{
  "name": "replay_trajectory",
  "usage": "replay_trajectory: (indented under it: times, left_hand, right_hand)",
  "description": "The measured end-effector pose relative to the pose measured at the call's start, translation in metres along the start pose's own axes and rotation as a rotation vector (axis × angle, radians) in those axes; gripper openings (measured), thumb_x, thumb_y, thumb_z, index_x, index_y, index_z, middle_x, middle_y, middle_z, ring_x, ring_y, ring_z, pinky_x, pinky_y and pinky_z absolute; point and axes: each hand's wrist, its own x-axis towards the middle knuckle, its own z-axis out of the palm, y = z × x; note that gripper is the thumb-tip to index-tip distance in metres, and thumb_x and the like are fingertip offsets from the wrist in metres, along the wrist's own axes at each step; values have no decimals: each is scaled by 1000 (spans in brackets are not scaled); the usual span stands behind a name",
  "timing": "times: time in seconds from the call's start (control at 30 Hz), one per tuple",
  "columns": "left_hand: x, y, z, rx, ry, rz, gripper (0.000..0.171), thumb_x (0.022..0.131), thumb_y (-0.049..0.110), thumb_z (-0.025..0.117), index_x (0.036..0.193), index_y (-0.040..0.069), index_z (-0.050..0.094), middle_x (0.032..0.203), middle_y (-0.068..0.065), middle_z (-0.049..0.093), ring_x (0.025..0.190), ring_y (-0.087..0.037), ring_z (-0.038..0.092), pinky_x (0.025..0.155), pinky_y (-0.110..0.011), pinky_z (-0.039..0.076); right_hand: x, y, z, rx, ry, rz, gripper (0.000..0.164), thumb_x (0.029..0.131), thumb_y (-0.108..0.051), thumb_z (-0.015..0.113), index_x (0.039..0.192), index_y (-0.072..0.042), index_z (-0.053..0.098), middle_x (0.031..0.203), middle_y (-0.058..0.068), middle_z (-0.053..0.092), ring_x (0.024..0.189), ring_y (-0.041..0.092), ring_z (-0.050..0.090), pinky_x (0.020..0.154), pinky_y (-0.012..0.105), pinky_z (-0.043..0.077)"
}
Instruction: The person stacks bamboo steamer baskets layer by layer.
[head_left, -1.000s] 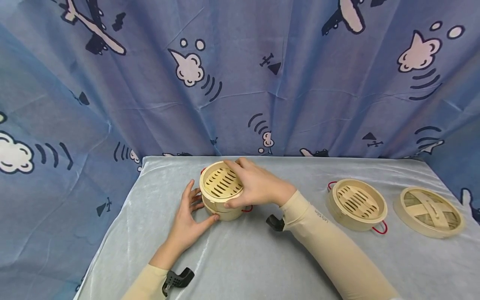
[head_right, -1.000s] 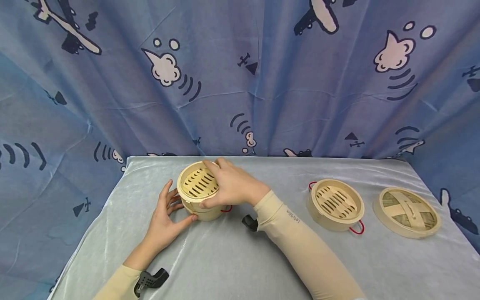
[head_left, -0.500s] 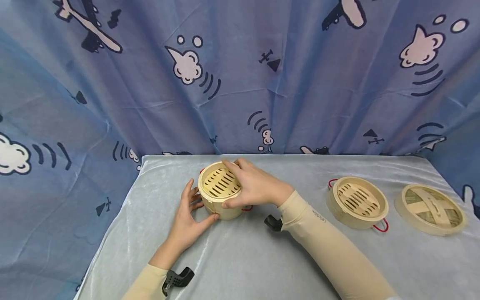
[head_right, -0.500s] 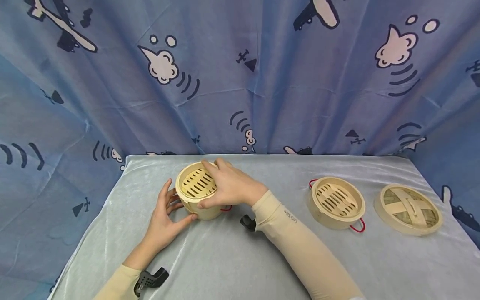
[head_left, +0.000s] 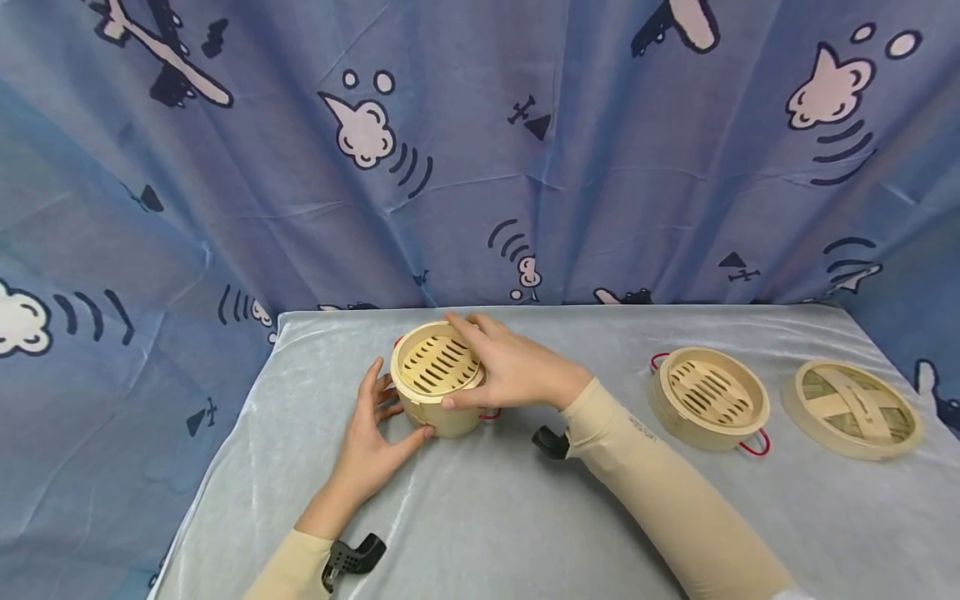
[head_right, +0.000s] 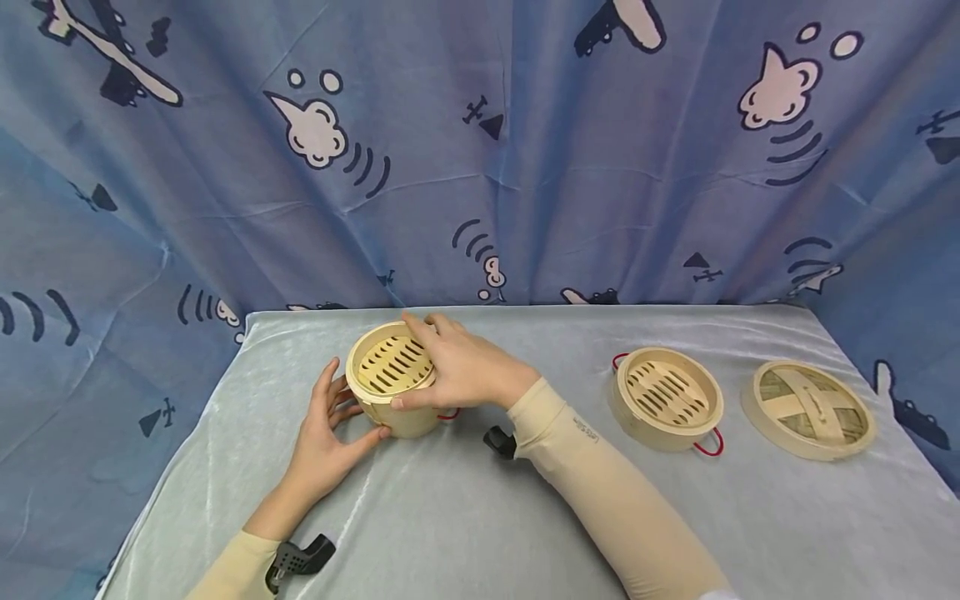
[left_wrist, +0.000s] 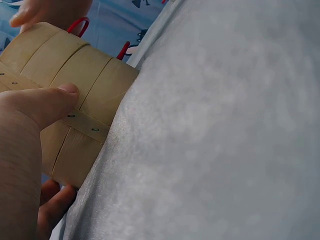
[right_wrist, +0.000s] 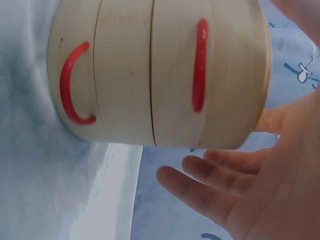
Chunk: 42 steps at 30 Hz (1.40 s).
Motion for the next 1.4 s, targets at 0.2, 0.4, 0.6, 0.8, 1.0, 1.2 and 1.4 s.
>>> replay_trajectory:
  times: [0.2,0.4,0.6,0.8,1.0,1.2,1.4]
  left_hand:
    - [1,-1,2,1,-7,8,115,81,6,99,173,15,30,154,-17,53,131,-33,60,106,-45,60]
    - [4,2,3,3,-15,4,112,81,6,99,172,17,34,153,-14,54,130,-32,60,105,-41,60]
    - [4,1,5,0,-15,-13,112,81,7,99,172,17,34,154,-14,54,131,-32,60,106,-43,60]
    - [1,3,4,7,13,-13,117,75,1,101,171,12,33,154,-17,54,132,-34,60,104,-53,60]
    - [-1,5,3,16,13,-21,116,77,2,100,171,14,34,153,-15,55,131,-32,60,104,-48,60]
    - [-2,5,3,35,1,-23,114,81,8,99,172,23,33,153,-10,56,131,-30,60,104,-43,60]
    - [-2,7,5,42,13,-25,116,79,5,100,172,22,34,152,-9,57,130,-29,60,104,-43,60]
  right_hand:
    - [-15,5,-11,-38,43,5,120,89,-82,69,177,-17,20,171,15,35,145,39,52,115,59,51]
    - [-35,10,-19,-102,75,-9,116,92,-82,66,175,-12,24,174,25,25,153,46,42,117,64,48]
    - [-58,18,-27,-145,114,0,113,93,-77,69,175,-12,26,176,26,22,156,47,37,121,65,44]
    - [-75,26,-34,-168,120,38,112,94,-75,69,175,-13,25,176,25,23,157,46,35,123,64,40]
    - [-92,37,-41,-172,124,100,112,93,-78,69,176,-16,24,176,24,24,156,47,36,122,67,40]
    - [-114,54,-48,-198,146,161,111,93,-77,69,175,-16,26,175,24,25,159,48,30,121,72,38]
    - [-132,65,-52,-188,168,197,109,95,-72,73,176,-17,25,179,21,17,164,44,18,123,72,34]
